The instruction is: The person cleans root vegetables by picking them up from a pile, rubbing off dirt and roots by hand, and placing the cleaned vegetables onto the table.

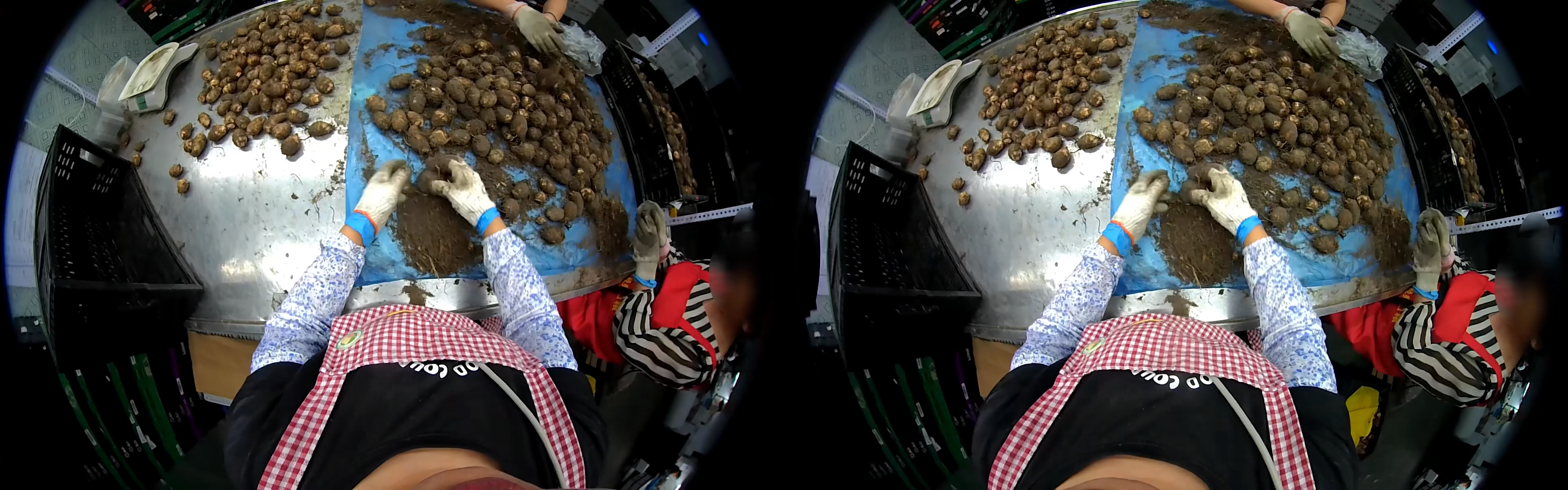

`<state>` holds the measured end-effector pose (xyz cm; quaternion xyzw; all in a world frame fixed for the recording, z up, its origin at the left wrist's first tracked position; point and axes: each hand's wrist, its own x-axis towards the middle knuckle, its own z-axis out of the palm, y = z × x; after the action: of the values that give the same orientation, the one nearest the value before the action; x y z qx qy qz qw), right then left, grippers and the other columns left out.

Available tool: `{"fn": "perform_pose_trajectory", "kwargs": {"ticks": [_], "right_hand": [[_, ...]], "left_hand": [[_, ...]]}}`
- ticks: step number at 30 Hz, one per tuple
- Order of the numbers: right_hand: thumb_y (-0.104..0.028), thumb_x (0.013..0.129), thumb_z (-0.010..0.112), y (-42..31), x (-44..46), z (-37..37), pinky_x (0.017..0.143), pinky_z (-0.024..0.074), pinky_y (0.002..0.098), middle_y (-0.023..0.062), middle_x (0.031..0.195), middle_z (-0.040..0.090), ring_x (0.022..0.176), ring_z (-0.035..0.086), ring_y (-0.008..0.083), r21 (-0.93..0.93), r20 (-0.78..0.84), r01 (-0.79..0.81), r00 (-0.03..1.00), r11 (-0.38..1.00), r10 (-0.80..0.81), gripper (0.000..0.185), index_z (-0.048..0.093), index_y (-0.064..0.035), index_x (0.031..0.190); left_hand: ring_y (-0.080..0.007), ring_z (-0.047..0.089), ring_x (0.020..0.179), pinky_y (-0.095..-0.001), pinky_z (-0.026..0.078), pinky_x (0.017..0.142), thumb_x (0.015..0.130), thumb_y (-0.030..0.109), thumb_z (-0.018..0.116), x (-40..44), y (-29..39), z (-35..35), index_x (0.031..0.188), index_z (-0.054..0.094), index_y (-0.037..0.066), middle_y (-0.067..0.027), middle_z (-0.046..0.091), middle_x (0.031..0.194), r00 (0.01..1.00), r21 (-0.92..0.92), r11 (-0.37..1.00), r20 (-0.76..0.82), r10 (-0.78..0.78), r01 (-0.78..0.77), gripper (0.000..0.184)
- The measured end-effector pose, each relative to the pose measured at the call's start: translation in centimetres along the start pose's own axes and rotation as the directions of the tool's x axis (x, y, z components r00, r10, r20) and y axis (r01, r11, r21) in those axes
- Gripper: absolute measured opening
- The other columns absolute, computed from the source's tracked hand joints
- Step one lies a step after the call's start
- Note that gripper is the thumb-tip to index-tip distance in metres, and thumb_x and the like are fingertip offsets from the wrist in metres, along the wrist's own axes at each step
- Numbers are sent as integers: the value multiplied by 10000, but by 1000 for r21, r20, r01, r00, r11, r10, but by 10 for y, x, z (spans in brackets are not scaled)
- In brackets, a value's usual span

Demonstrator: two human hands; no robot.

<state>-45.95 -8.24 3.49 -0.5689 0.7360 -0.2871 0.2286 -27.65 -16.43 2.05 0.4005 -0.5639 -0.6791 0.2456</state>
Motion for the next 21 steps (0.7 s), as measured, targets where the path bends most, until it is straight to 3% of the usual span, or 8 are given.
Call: {"fn": "perform_pose_trajectory", "kwargs": {"ticks": [4,10,13,14,15,18,19,21], "right_hand": [[-215,848,645,-12,-21,3,849,491,429,202,1019,639,982,605,373,39,-81,53,996,998,-50,275,627,0,1019],[-133,846,634,-31,-42,5,691,508,422,186,924,642,822,623,353,-207,-359,140,910,968,-208,138,639,-19,923],[-128,847,630,-34,-69,12,656,511,395,166,870,643,785,635,323,-112,-184,41,981,993,-61,144,644,-18,938],[-249,857,666,-25,-80,26,563,506,330,110,713,573,627,599,243,-298,-244,255,911,920,-332,219,579,-50,831],[-266,862,674,-27,-89,27,515,484,307,80,661,530,562,555,200,-234,-245,394,861,889,-446,224,563,-75,823],[-242,884,662,-21,-99,11,499,460,303,77,669,517,574,543,186,89,-82,-62,994,994,70,214,537,-87,808],[-236,903,622,-12,-94,7,552,476,332,110,723,544,653,574,215,203,-113,-65,990,977,89,196,551,-61,852],[-277,910,594,-20,-96,-22,634,493,394,170,795,582,758,607,294,-225,-248,89,958,970,-146,252,563,-28,893]], "left_hand": [[-193,628,921,-330,542,770,1030,262,437,3,-41,14,1178,546,58,-70,627,1045,864,-449,823,495,-94,347,275],[-206,640,940,-356,554,790,1011,185,453,-23,-31,49,1238,502,17,-108,622,1091,959,-721,666,282,29,192,286],[-272,585,1122,-419,507,934,1015,137,412,-20,-37,40,1336,449,8,-154,562,1265,974,-755,646,212,84,109,348],[-273,577,1137,-424,497,949,1014,134,411,-20,-30,37,1344,441,5,-156,560,1272,979,-772,631,177,100,75,356],[-273,570,1151,-429,486,965,1014,130,411,-23,-19,35,1353,434,2,-157,558,1278,983,-788,614,144,117,43,364],[-268,560,1172,-417,453,1011,1009,147,427,-38,10,28,1376,409,-16,-165,555,1286,948,-712,702,216,233,-10,402],[-266,560,1171,-409,452,1015,1006,149,436,-42,14,26,1377,407,-19,-166,557,1282,929,-675,737,245,277,-41,408],[-271,556,1173,-394,441,1036,968,93,497,-48,16,28,1386,389,-27,-190,534,1296,916,-651,758,280,289,-40,448]]}}
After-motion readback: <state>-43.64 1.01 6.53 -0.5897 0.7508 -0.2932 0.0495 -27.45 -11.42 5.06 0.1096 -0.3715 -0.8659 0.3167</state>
